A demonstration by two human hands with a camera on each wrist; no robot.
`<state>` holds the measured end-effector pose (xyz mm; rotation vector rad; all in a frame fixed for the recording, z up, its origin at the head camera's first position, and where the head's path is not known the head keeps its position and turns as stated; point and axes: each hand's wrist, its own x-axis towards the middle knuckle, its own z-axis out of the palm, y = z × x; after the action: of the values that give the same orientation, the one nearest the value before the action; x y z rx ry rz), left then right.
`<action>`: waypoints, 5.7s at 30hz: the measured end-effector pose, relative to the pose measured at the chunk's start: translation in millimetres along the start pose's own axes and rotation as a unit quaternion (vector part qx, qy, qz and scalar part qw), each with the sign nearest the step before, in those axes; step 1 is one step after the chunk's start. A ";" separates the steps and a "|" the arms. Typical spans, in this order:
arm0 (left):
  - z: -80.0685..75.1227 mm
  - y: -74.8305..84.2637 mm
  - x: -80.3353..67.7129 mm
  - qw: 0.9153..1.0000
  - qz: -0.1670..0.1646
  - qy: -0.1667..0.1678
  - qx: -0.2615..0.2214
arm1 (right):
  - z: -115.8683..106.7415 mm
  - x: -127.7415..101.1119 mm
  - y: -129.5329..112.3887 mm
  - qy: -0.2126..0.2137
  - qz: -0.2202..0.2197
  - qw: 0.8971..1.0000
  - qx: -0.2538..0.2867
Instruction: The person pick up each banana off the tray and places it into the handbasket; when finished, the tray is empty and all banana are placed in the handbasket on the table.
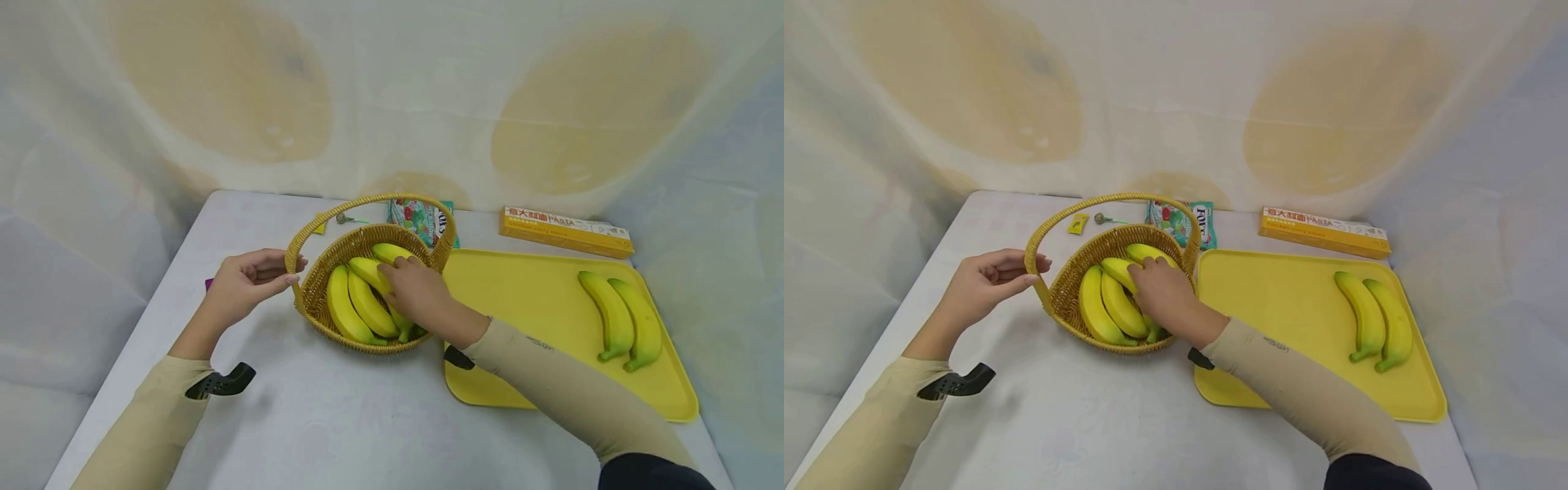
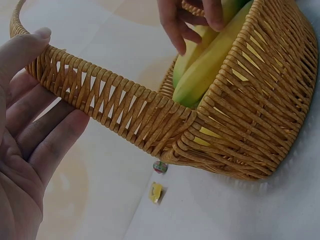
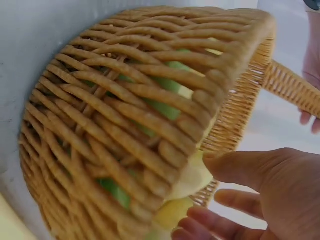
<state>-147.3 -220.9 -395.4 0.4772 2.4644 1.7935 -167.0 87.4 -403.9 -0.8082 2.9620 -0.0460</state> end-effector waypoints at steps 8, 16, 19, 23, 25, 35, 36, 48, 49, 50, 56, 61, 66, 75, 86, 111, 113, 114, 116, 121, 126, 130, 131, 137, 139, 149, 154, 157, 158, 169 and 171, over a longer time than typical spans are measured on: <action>-0.9 -1.1 -1.2 1.000 0.001 0.000 0.005 | -9.2 -37.8 25.5 0.050 0.017 0.996 0.074; -2.0 -1.4 -1.8 1.000 0.010 -0.003 0.008 | -1.9 -92.4 92.9 0.112 0.082 0.985 0.101; -2.3 -1.4 -1.8 1.000 0.013 -0.004 0.009 | 4.7 -114.0 130.2 0.109 0.122 0.980 0.114; -2.2 -1.2 -0.7 1.000 0.018 -0.007 0.006 | 15.8 -143.0 185.1 0.091 0.183 0.971 0.121; -2.1 -0.9 -0.3 1.000 0.020 -0.008 0.005 | 21.3 -156.9 210.8 0.073 0.218 0.966 0.123; -1.3 -2.0 -0.5 1.000 0.019 -0.008 0.004 | 37.5 -197.4 280.0 -0.003 0.313 0.943 0.116; -1.4 -2.2 -0.6 1.000 0.019 -0.009 0.005 | 37.8 -198.2 281.0 -0.007 0.309 0.944 0.117; -1.1 -2.6 -0.4 1.000 0.020 -0.006 0.009 | 36.0 -199.5 278.3 -0.030 0.311 0.941 0.129; -0.9 -2.6 -0.2 1.000 0.020 -0.007 0.009 | 34.6 -199.1 276.5 -0.030 0.307 0.942 0.130; -0.8 -2.5 -0.1 1.000 0.021 -0.007 0.007 | 32.9 -198.4 274.1 -0.028 0.303 0.944 0.130; -0.8 -2.4 -0.5 1.000 0.015 -0.004 0.011 | 13.4 -187.1 241.7 -0.008 0.255 0.956 0.144; -1.3 -2.4 -0.7 1.000 0.014 -0.003 0.011 | -10.1 -174.2 197.5 0.018 0.187 0.970 0.153; -0.7 -2.5 0.2 1.000 0.016 -0.006 0.012 | -34.6 -160.6 146.8 0.023 0.124 0.973 0.192; -1.1 -2.3 0.0 1.000 0.030 -0.008 0.006 | -54.8 -102.9 63.6 0.022 0.012 0.978 0.206; -0.9 -0.2 -1.8 1.000 0.013 -0.004 0.009 | -30.2 -14.8 4.0 -0.024 -0.010 0.985 0.171; -0.9 -0.6 -2.1 1.000 0.016 0.003 0.016 | -1.6 -2.8 -3.2 -0.001 -0.006 0.994 0.112; -1.1 -1.4 -2.1 1.000 0.021 0.001 0.015 | -3.7 -13.7 2.9 0.010 -0.002 0.992 0.125; -1.2 -1.7 -2.1 1.000 0.022 0.000 0.015 | -4.4 -19.6 6.3 0.018 0.000 0.991 0.130; -1.5 -2.0 -2.3 1.000 0.025 -0.002 0.017 | -5.8 -32.1 14.5 0.039 -0.001 0.990 0.139; -1.5 -1.4 -3.2 1.000 0.027 -0.004 0.015 | -5.5 -66.4 46.7 0.094 0.016 0.983 0.155; -1.4 -1.7 -3.9 1.000 0.028 -0.005 0.011 | 3.5 -104.3 98.3 0.111 0.084 0.976 0.168; -1.7 -2.0 -4.2 0.999 0.031 -0.005 0.012 | 11.2 -138.6 144.5 0.110 0.147 0.968 0.169; -1.8 -2.0 -4.2 0.999 0.032 -0.006 0.012 | 13.8 -147.2 156.8 0.114 0.161 0.966 0.165; -2.1 -1.4 -4.5 0.999 0.034 -0.006 0.007 | 30.2 -191.0 226.4 0.102 0.245 0.951 0.156; -2.1 -1.2 -4.8 0.999 0.032 -0.006 0.005 | 33.3 -202.5 244.8 0.083 0.279 0.943 0.161; -0.4 -0.4 -3.0 1.000 0.029 -0.004 0.009 | 38.3 -237.9 294.4 -0.008 0.409 0.899 0.157; 0.8 -0.7 -1.2 0.999 0.032 -0.007 0.014 | 40.5 -241.7 300.1 -0.031 0.416 0.894 0.163; 0.8 -1.0 -1.2 0.999 0.034 -0.007 0.016 | 40.2 -239.9 298.9 -0.027 0.412 0.896 0.162; 0.8 -1.1 -1.4 0.999 0.035 -0.007 0.017 | 40.1 -238.7 297.9 -0.024 0.408 0.898 0.162; 0.1 -1.9 -1.6 0.999 0.042 -0.007 0.013 | 12.3 -200.7 232.0 0.054 0.265 0.947 0.176; -0.2 -1.5 -1.8 0.999 0.043 -0.007 0.016 | 2.8 -192.0 212.4 0.062 0.237 0.952 0.182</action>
<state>-146.0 -222.0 -397.0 0.6038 2.5041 1.7769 -109.4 367.8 -405.1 -0.0466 3.0302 -0.6105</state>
